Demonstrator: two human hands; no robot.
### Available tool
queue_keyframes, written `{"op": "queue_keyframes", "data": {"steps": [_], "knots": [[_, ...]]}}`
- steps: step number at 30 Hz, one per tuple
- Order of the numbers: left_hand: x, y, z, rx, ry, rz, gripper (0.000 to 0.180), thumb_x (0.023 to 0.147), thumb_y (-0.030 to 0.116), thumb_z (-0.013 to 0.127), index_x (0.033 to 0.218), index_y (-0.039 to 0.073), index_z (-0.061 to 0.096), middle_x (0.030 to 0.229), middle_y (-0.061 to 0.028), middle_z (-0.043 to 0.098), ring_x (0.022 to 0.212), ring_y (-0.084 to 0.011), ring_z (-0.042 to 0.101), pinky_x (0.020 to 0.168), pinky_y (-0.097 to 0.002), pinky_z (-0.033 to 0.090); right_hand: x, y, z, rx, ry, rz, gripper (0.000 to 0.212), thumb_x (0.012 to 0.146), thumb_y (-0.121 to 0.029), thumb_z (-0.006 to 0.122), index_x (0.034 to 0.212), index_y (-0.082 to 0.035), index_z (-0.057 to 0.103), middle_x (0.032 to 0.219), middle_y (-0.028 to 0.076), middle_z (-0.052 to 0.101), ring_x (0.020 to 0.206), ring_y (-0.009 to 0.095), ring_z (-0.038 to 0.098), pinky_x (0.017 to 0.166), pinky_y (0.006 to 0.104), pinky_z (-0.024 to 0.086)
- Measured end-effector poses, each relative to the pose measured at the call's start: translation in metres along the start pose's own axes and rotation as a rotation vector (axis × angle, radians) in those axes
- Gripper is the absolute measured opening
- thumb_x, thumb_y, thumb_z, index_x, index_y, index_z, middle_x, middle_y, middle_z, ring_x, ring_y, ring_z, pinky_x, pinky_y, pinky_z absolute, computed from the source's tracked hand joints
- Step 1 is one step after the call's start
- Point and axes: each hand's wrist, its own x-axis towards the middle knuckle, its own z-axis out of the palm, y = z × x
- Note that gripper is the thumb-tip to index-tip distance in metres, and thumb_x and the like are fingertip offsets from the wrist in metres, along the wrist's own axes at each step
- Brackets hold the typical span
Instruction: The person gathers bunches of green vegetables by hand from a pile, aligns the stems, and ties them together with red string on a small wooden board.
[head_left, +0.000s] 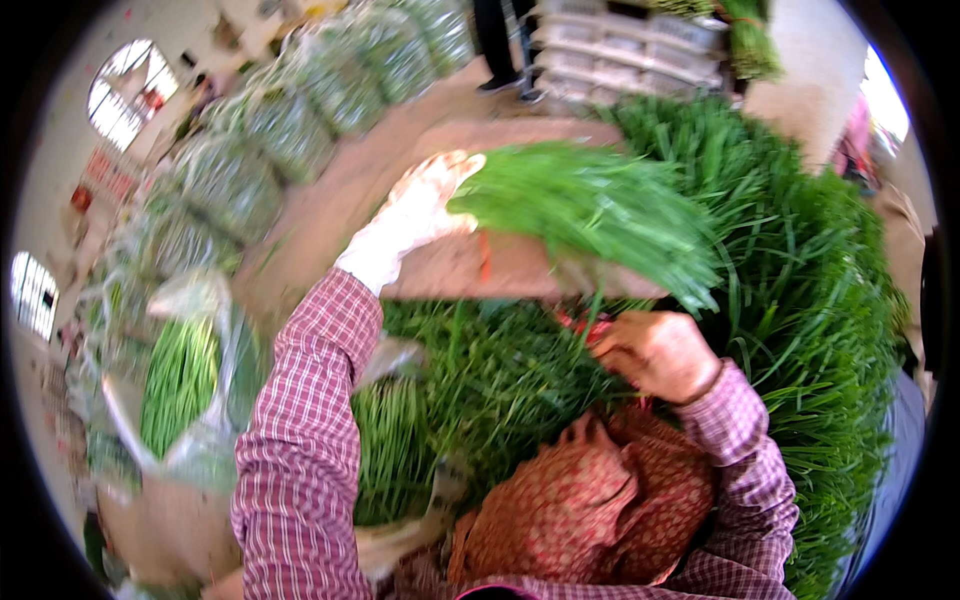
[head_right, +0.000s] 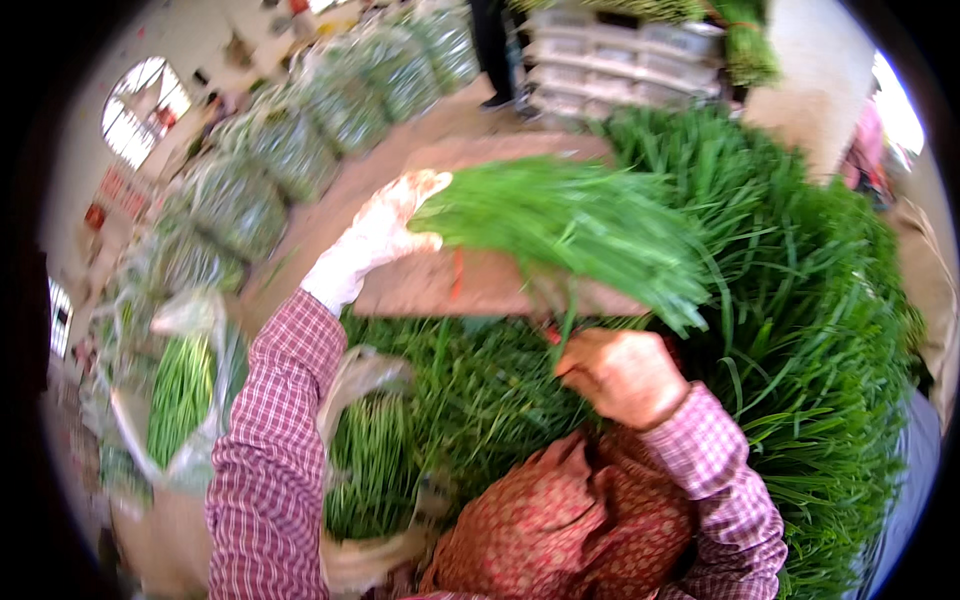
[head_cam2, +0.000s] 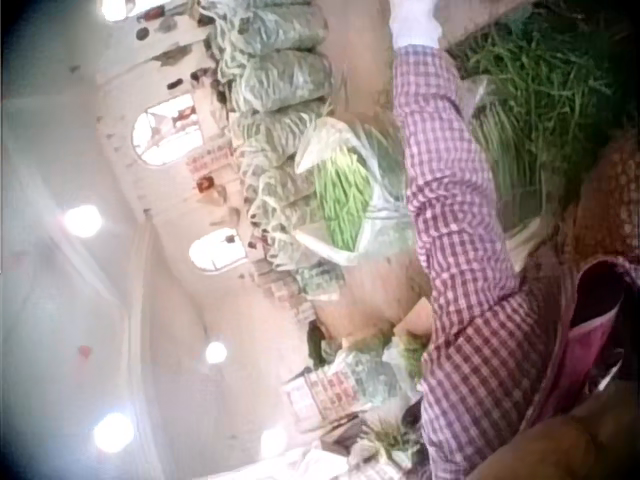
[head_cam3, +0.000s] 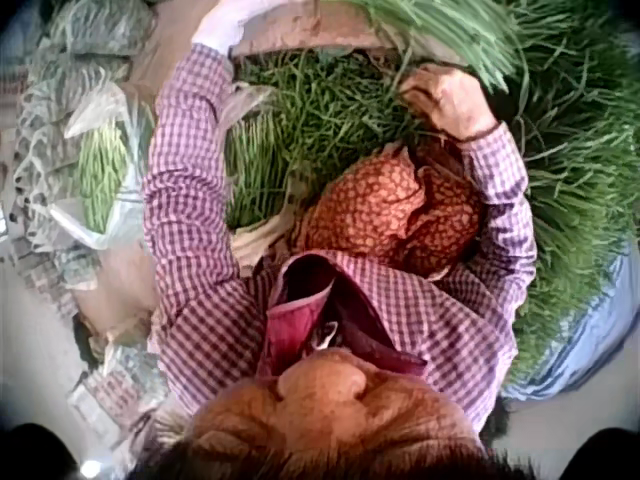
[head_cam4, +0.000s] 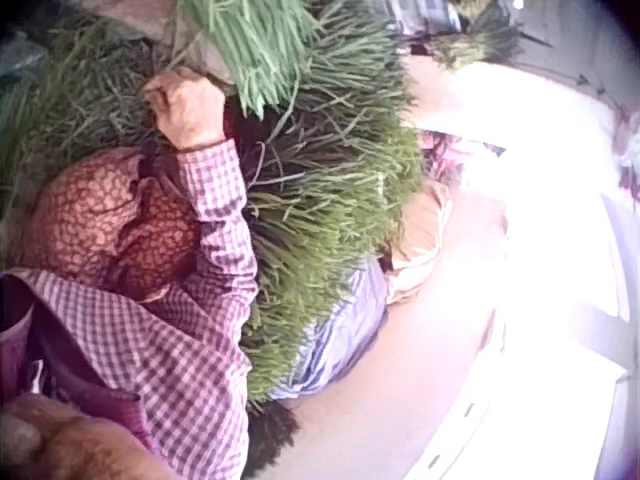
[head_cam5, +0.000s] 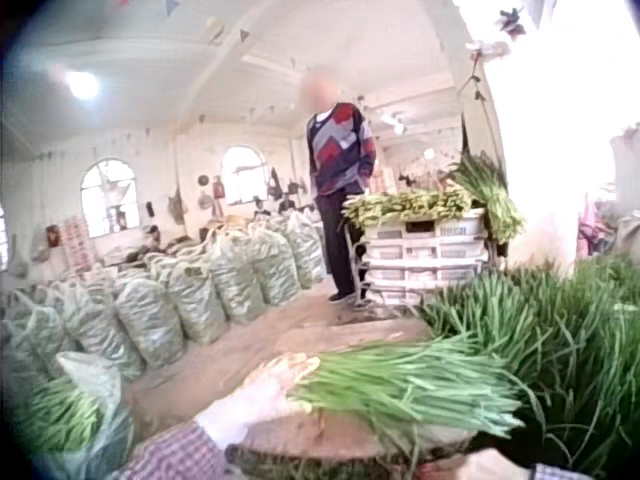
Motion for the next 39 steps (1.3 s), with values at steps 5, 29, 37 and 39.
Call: {"op": "queue_keyframes", "data": {"steps": [5,29,37,39], "knots": [[-0.162,0.041,0.01,-0.405,0.166,-0.277,0.024,0.083,0.019,0.063,0.105,0.009,0.065,0.102,-0.0092,0.067,0.09,-0.0234,0.064,0.083,-0.0333,0.049,-0.016,-0.014,-0.005,-0.028,-0.131,0.179,0.019,0.073,-0.017,0.072,0.067,-0.004,0.06,0.063,0.012,0.057,0.055,0.03,0.056,0.051,0.0374,0.044],[-0.343,0.017,0.236,-0.279,-0.237,-1.126,0.112,0.056,0.052,0.08,0.14,0.003,0.026,0.147,-0.0172,0.025,0.138,-0.0295,0.021,0.112,-0.0478,0.015,0.038,-0.138,0.194,-0.181,-0.916,0.09,0.033,0.081,-0.037,0.064,0.106,-0.015,0.062,0.082,0.008,0.065,0.081,0.027,0.065,0.065,0.0427,0.052],[-0.339,0.014,0.237,-0.273,-0.087,-0.998,0.106,0.051,0.047,0.084,0.135,0.005,0.035,0.122,-0.0181,0.052,0.111,-0.0327,0.05,0.099,-0.043,0.033,0.042,-0.142,0.218,-0.186,-0.987,0.086,0.033,0.085,-0.031,0.062,0.113,-0.015,0.061,0.087,0.009,0.067,0.079,0.025,0.066,0.063,0.0394,0.053],[-0.329,0.014,0.237,-0.231,-0.217,-0.988,0.113,0.052,0.052,0.082,0.14,0.006,0.03,0.124,-0.0211,0.051,0.114,-0.0345,0.048,0.101,-0.0446,0.032,0.047,-0.141,0.217,-0.203,-1.012,0.091,0.032,0.085,-0.029,0.063,0.113,-0.013,0.061,0.086,0.011,0.067,0.077,0.026,0.066,0.061,0.04,0.052]]}}
